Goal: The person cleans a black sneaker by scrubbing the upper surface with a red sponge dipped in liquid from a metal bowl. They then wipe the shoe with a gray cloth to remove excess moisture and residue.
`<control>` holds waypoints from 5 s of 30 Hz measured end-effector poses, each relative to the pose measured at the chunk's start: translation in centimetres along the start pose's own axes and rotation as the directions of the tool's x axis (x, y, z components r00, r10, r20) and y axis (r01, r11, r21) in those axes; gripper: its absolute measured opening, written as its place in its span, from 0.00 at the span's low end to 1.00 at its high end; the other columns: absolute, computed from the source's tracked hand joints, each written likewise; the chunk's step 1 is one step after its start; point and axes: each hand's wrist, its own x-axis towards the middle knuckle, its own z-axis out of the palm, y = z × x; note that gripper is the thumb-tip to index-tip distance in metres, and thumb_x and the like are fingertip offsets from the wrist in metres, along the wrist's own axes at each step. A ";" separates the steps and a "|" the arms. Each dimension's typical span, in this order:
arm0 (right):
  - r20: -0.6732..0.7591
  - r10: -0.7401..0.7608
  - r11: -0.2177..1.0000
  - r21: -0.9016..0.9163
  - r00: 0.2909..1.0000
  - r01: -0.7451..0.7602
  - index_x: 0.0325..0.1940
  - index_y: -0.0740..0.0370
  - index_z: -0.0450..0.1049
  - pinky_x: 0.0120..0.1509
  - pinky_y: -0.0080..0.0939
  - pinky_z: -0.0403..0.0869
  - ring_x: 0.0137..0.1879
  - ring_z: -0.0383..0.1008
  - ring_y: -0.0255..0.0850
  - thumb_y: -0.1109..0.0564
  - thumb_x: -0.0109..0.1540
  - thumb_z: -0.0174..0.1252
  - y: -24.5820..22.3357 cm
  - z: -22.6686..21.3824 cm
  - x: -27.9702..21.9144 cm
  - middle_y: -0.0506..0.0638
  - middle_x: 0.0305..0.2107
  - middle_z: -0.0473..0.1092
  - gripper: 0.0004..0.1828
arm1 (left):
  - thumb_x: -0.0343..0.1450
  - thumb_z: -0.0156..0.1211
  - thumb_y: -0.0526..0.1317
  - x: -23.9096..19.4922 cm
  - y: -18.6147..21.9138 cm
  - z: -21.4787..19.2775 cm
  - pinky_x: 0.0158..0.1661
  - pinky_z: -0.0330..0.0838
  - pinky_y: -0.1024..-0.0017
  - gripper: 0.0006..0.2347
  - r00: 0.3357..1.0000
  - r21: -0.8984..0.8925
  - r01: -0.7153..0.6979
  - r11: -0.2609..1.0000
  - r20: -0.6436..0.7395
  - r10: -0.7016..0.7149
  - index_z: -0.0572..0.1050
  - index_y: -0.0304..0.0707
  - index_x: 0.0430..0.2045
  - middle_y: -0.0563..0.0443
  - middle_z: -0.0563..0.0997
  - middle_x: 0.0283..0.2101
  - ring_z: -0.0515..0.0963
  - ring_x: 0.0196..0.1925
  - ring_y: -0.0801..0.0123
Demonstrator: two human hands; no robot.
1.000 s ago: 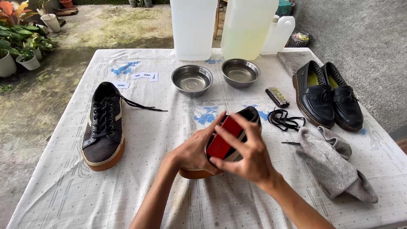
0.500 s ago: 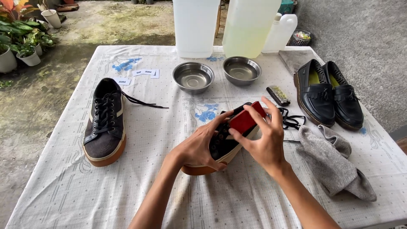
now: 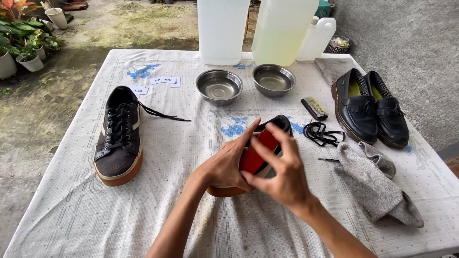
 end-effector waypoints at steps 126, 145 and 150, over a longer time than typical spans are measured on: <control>-0.140 0.228 0.973 0.003 0.964 -0.230 0.54 0.56 0.78 0.45 0.54 0.80 0.54 0.73 0.61 0.26 0.53 0.61 4.9 -1.6 0.8 0.68 0.55 0.69 0.38 | 0.43 0.81 0.50 0.5 -1.6 -2.5 0.45 0.77 0.41 0.58 0.998 -0.202 0.023 0.979 0.061 -0.011 0.51 0.45 0.72 0.35 0.67 0.68 0.85 0.46 0.38; -0.135 0.485 0.872 -0.003 0.864 -0.490 0.54 0.64 0.77 0.55 0.61 0.74 0.59 0.70 0.65 0.25 0.57 0.58 8.2 -2.9 0.7 0.73 0.57 0.66 0.41 | 0.44 0.82 0.48 1.6 -1.8 -2.5 0.38 0.84 0.52 0.59 0.990 -0.207 0.073 0.976 0.136 -0.045 0.49 0.51 0.73 0.32 0.62 0.69 0.85 0.44 0.39; -0.120 0.266 0.959 0.129 0.956 -0.251 0.57 0.61 0.76 0.54 0.60 0.75 0.59 0.70 0.63 0.28 0.55 0.59 6.2 -1.0 0.1 0.70 0.55 0.67 0.40 | 0.45 0.82 0.48 1.5 -2.2 -2.5 0.37 0.84 0.52 0.58 0.992 -0.226 0.039 0.973 0.124 -0.011 0.50 0.50 0.73 0.30 0.62 0.69 0.84 0.44 0.36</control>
